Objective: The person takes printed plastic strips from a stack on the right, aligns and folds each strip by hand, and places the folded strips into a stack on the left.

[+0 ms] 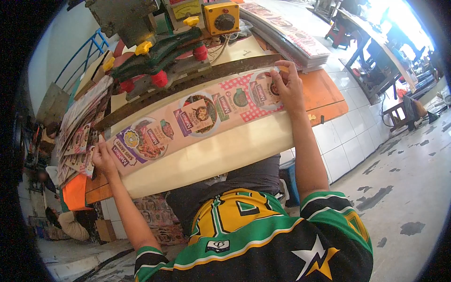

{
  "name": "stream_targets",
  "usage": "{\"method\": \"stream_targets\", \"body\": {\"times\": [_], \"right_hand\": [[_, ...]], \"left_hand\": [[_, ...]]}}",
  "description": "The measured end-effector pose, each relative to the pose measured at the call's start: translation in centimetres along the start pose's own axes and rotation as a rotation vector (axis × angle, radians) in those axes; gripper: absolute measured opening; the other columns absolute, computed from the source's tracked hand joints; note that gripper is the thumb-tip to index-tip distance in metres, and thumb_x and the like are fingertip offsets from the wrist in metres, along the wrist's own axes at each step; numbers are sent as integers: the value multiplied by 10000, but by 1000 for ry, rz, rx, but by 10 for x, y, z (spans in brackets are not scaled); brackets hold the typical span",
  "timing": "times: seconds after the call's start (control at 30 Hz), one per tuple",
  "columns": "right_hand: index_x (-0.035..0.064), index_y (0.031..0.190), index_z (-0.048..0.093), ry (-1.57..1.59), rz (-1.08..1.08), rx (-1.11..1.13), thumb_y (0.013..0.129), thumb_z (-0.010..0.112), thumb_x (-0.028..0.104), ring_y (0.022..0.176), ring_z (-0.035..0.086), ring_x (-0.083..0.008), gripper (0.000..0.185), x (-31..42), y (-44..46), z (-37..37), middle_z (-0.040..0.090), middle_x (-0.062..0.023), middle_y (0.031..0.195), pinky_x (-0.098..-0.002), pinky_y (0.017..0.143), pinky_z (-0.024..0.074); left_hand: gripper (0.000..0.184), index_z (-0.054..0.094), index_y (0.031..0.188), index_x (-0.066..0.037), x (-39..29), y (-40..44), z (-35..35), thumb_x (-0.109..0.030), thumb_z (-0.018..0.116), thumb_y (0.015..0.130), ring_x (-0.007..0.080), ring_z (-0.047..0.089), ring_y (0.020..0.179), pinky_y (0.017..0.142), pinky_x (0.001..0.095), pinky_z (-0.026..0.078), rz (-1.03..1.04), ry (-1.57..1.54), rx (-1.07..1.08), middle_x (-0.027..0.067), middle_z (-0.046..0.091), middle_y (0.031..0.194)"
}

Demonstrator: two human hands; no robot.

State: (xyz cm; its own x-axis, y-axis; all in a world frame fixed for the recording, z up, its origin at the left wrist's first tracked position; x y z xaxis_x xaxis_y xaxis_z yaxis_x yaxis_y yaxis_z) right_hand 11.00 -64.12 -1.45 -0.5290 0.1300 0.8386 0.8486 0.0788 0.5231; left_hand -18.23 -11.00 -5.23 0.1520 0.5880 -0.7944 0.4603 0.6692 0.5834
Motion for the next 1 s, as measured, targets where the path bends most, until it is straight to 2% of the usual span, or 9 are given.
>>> {"method": "stream_targets", "body": {"times": [0.13, 0.2, 0.23, 0.27, 0.3, 0.4, 0.6, 0.7, 1.0], "right_hand": [[79, 1247, 569, 74, 21, 96, 990, 689, 149, 650, 464, -13, 291, -3, -1, -2, 540, 47, 730, -215, 562, 368], [81, 1224, 596, 27, -43, 109, 974, 693, 114, 620, 409, -7, 270, -9, 0, -1, 455, 71, 721, -212, 549, 332], [81, 1224, 596, 27, -44, 109, 974, 693, 114, 620, 409, -7, 270, -11, 0, -1, 455, 71, 721, -212, 549, 332], [80, 1208, 616, -10, -49, 123, 973, 686, 111, 615, 401, -14, 248, -13, 0, -1, 441, 67, 711, -220, 548, 328], [78, 1192, 637, -48, -54, 137, 971, 679, 107, 609, 393, -22, 227, -13, 0, -1, 426, 63, 701, -227, 548, 325], [71, 1154, 673, -164, -58, 176, 971, 671, 121, 604, 390, -40, 190, -13, 2, -2, 421, 42, 672, -247, 549, 332], [58, 1106, 692, -214, -73, 177, 978, 661, 174, 603, 428, -89, 175, -4, 1, 0, 478, -3, 657, -284, 569, 373], [44, 1067, 698, -273, -82, 174, 980, 660, 206, 613, 456, -104, 188, -8, 3, 0, 515, -32, 659, -299, 579, 391], [5, 1005, 667, -267, -75, 150, 993, 649, 269, 634, 547, -146, 265, -14, 4, 0, 601, -92, 691, -321, 618, 446]], "left_hand": [[353, 564, 769, -45, 13, 4, -1, -240, 601, 1062, 12, 426, 628, 565, 210, 337, -20, -32, 62, -79, 506, 658], [230, 599, 944, -44, 10, 2, 4, -246, 627, 1049, 17, 465, 620, 568, 200, 355, -107, -47, 115, -59, 556, 683], [230, 599, 944, -44, 6, 1, 7, -246, 627, 1049, 17, 465, 620, 568, 200, 355, -107, -47, 114, -59, 556, 683], [209, 591, 1029, -50, 1, 1, 11, -254, 637, 1043, 15, 473, 622, 569, 197, 360, -93, 3, 110, -48, 576, 698], [228, 583, 1114, -56, -5, -1, 14, -261, 648, 1037, 14, 482, 624, 571, 193, 365, -79, 53, 105, -37, 597, 714], [293, 568, 1214, -66, -18, -4, 19, -276, 658, 1031, 9, 505, 653, 594, 184, 373, -130, 35, 136, -16, 632, 747], [248, 624, 1163, -67, -9, -1, 18, -267, 670, 1024, 9, 433, 656, 601, 182, 320, -27, -9, 199, -66, 539, 719], [232, 649, 1130, -65, -10, -2, 16, -267, 679, 1019, 10, 400, 653, 589, 189, 303, -76, -19, 217, -80, 498, 715], [237, 674, 1024, -18, -13, -1, 19, -254, 667, 1026, 20, 486, 699, 640, 189, 394, 31, 22, 163, -50, 599, 777]]}}
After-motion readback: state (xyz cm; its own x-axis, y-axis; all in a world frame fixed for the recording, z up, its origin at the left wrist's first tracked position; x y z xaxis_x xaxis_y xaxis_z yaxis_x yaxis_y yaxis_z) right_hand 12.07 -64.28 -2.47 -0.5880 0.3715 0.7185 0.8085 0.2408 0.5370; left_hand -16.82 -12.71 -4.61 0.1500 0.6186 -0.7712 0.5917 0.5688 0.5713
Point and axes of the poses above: each hand's wrist, its own y-axis towards the middle knuckle, its own z-axis out of the palm, x = y × z, the point moved 2 cm from there along y, towards the middle knuckle
